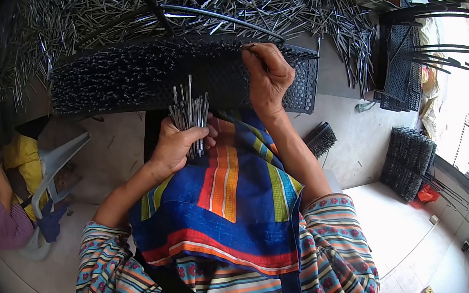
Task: Sorting and inserting thin metal pins into a perforated board.
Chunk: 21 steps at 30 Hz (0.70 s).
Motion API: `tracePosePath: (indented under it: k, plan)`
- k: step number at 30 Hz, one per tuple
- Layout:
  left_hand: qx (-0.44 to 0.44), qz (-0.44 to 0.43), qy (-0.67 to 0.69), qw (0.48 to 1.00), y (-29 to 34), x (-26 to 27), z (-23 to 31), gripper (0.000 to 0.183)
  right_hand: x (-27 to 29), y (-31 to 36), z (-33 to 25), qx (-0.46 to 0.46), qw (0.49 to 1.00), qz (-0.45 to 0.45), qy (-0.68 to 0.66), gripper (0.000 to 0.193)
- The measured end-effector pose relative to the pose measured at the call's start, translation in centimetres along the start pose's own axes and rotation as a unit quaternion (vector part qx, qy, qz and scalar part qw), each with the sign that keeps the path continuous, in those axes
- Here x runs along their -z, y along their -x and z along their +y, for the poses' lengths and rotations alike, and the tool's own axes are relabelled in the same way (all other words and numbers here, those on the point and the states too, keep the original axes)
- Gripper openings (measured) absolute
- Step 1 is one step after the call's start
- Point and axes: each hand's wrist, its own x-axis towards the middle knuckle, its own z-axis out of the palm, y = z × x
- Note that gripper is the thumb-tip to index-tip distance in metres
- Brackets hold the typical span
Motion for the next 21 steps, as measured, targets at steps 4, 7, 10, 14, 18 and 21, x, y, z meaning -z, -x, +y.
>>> tracePosePath:
  k: [4,7,10,14,18,21]
  plan:
    - [0.020,0.032,0.028,0.999,-0.3,0.0,0.2,0.019,-0.5,0.3,0.1,-0.008,0.999,0.029,-0.017,0.009]
    - [0.015,0.049,0.057,0.997,-0.2,-0.4,0.6,0.016,-0.8,0.2,0.0,0.047,0.997,0.019,0.051,0.010]
    - [0.007,0.055,0.048,0.997,-0.5,-0.3,0.5,0.016,-0.9,0.1,-0.7,0.066,0.993,0.018,0.091,0.011]
    - [-0.001,0.044,0.048,0.998,-0.5,-0.2,0.6,0.014,-0.4,0.4,-0.8,0.053,0.993,0.015,0.109,0.011]
    - [-0.008,0.048,0.050,0.998,-0.5,-0.7,1.1,0.008,-0.3,0.4,-0.7,0.083,0.984,-0.019,0.156,0.016]
    - [-0.007,0.060,0.066,0.996,-0.6,-0.7,1.2,0.005,-0.7,0.4,-1.2,0.092,0.980,-0.035,0.175,0.017]
